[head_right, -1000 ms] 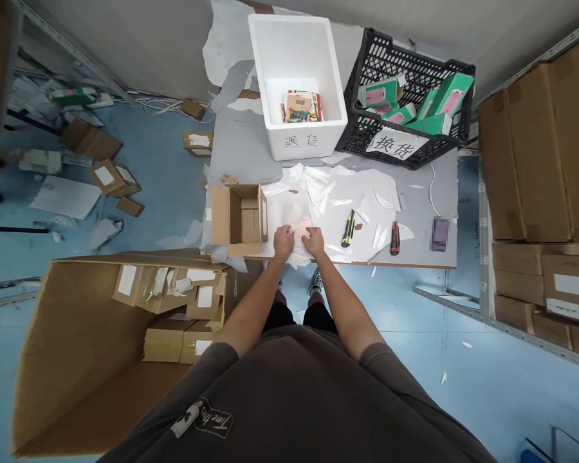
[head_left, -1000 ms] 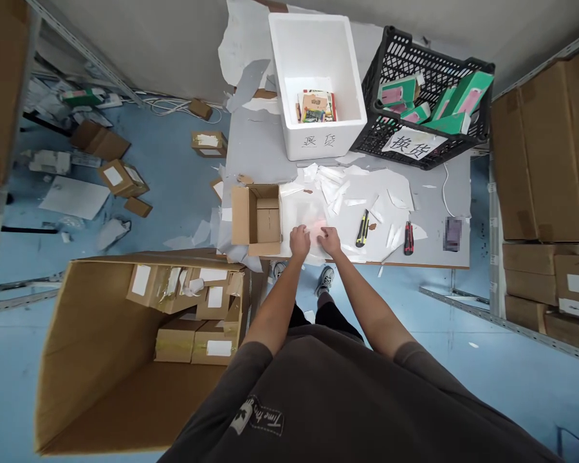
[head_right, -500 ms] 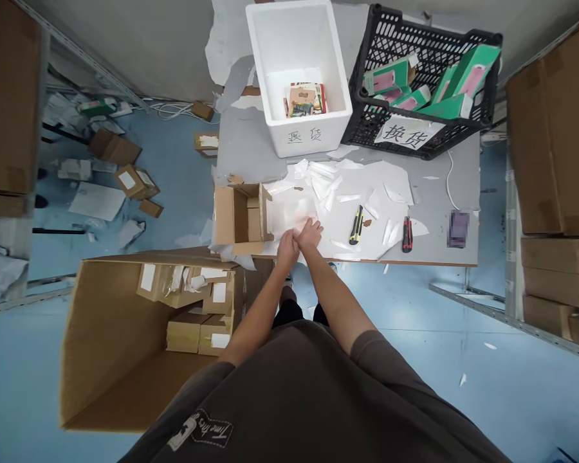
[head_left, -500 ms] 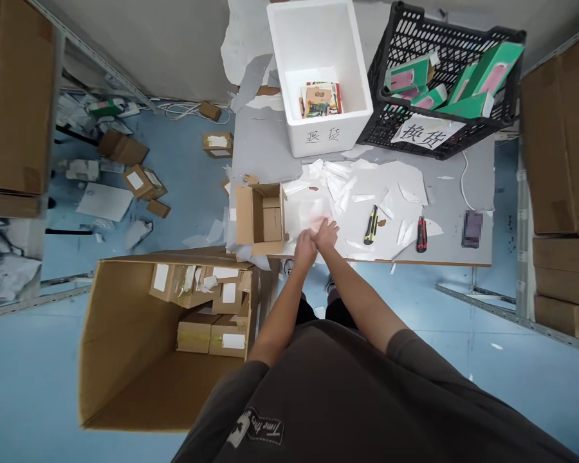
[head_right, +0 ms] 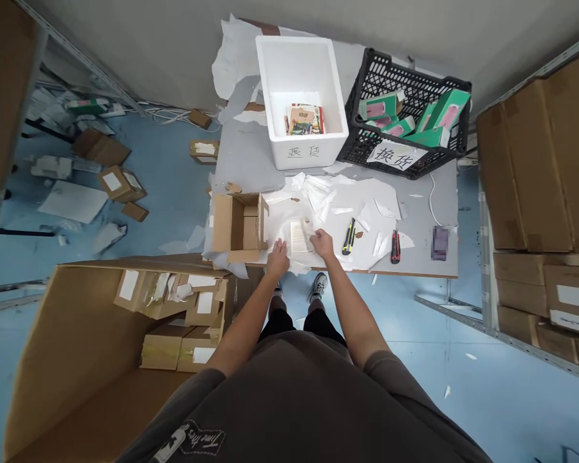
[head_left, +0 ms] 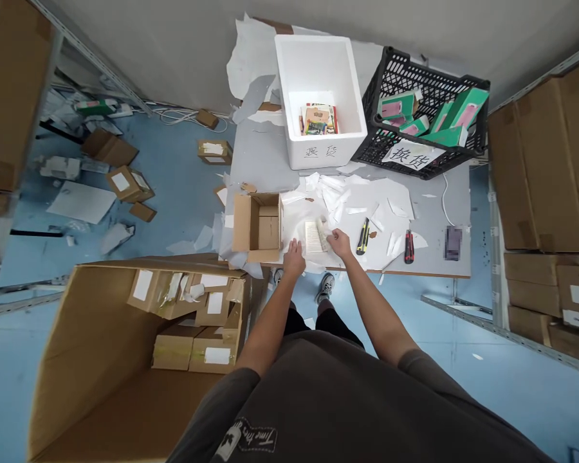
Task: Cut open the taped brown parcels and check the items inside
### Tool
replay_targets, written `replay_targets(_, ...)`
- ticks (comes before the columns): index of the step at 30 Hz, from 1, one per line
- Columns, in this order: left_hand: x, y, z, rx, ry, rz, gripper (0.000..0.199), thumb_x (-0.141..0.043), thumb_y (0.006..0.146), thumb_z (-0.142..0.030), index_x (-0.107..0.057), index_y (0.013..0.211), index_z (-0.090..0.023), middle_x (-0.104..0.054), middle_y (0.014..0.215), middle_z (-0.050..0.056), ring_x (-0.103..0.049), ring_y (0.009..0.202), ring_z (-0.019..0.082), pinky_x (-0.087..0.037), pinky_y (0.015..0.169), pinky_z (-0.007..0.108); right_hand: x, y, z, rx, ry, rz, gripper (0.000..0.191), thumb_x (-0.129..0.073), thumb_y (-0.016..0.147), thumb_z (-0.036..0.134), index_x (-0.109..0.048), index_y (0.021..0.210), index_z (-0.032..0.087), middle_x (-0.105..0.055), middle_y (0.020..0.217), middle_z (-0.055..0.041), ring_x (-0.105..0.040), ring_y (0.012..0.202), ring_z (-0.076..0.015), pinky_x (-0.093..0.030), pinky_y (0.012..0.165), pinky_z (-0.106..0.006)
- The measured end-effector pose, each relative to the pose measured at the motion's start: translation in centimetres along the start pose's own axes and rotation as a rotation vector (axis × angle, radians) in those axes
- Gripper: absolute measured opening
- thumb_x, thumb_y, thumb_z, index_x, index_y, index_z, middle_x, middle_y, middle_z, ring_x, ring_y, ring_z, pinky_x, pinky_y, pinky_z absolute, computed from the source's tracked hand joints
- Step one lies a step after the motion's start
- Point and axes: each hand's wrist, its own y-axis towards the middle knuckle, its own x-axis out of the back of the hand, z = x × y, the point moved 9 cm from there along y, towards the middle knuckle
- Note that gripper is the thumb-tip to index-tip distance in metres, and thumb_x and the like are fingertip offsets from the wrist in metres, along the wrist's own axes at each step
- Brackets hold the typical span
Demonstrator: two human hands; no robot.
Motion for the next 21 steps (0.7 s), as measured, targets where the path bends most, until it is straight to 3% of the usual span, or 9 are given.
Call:
replay_targets(4,0.3,0.0,0.3,-0.031,0.057,0.016,0.078,-0.043,0.101,-0.014,-0.030,0.178,-0.009,-0.014,0.188,0.017,-0.015,0.176,0.029,-0.039,0.132,0.049,3.7,-1.1,-6.0,-0.216,0.316,-0.122,0.029,-0.063,0.091,0.044,-0.046,0.075,0.028,-0.055,0.068,0.0048,-0.061,0.067,-0.0167,-0.056,0.068,-0.028)
replay_targets(7,0.4,0.2,0.5,-0.045,0.097,0.037,0.078,-0.045,0.102,-0.017,-0.029,0.178,-0.008,-0.014,0.188,0.018,-0.015,0.176,0.030,-0.040,0.132,0.049,4.9,-1.9,-9.2,-0.363,0.276,-0.168,0.025,-0.064,0.095,0.041,-0.050,0.080,0.027,-0.061,0.067,0.0026,-0.066,0.064,-0.0177,-0.056,0.067,-0.029)
replay_targets(11,0.8,0.1,0.5,-0.044,0.151,0.065,0.081,-0.048,0.100,-0.017,-0.029,0.178,-0.010,-0.015,0.188,0.018,-0.017,0.175,0.030,-0.041,0.131,0.050,7.7,-2.5,-9.5,-0.399,0.077,-0.344,0.003,-0.059,0.093,0.026,-0.057,0.091,0.025,-0.070,0.078,-0.0049,-0.073,0.084,-0.0264,-0.056,0.081,-0.037)
replay_targets(13,1.3,-0.3,0.2,-0.041,0.178,0.077,0.082,-0.050,0.098,-0.016,-0.030,0.178,-0.011,-0.017,0.188,0.017,-0.018,0.175,0.031,-0.042,0.130,0.052,8.1,-2.4,-8.0,-0.336,0.053,-0.408,0.011,-0.058,0.092,0.026,-0.062,0.103,0.024,-0.074,0.090,-0.0063,-0.072,0.099,-0.0278,-0.055,0.092,-0.038)
replay_targets(15,2.0,-0.7,-0.4,-0.021,0.202,0.064,0.079,-0.050,0.099,-0.017,-0.035,0.176,-0.013,-0.023,0.187,0.018,-0.024,0.173,0.034,-0.042,0.129,0.056,6.8,-1.8,-5.7,-0.233,0.050,-0.355,0.019,-0.062,0.092,0.030,-0.067,0.109,0.024,-0.076,0.096,-0.0049,-0.072,0.100,-0.0259,-0.054,0.097,-0.036)
replay_targets(17,3.2,-1.0,-1.2,-0.003,0.222,-0.012,0.072,-0.048,0.102,-0.018,-0.041,0.174,-0.014,-0.034,0.183,0.020,-0.035,0.166,0.038,-0.041,0.128,0.059,3.4,-0.8,-3.3,-0.112,0.042,-0.165,0.022,-0.068,0.088,0.032,-0.071,0.109,0.025,-0.078,0.100,-0.0039,-0.073,0.097,-0.0239,-0.055,0.099,-0.034)
replay_targets(19,4.1,-1.0,-2.5,-0.054,0.234,-0.090,0.067,-0.048,0.104,-0.020,-0.048,0.170,-0.015,-0.043,0.178,0.019,-0.044,0.160,0.038,-0.042,0.129,0.056,0.0,-0.1,-2.4,-0.109,0.003,-0.016,0.029,-0.070,0.084,0.030,-0.074,0.112,0.024,-0.080,0.107,-0.0051,-0.074,0.100,-0.0240,-0.055,0.101,-0.035)
replay_targets(21,3.8,-0.7,-3.8,-0.160,0.251,-0.075,0.066,-0.053,0.104,-0.021,-0.050,0.170,-0.019,-0.043,0.178,0.016,-0.041,0.161,0.036,-0.042,0.128,0.051,-2.2,0.3,-2.9,-0.183,-0.033,0.030,0.034,-0.070,0.080,0.027,-0.075,0.113,0.023,-0.079,0.107,-0.0054,-0.075,0.105,-0.0249,-0.056,0.102,-0.035)
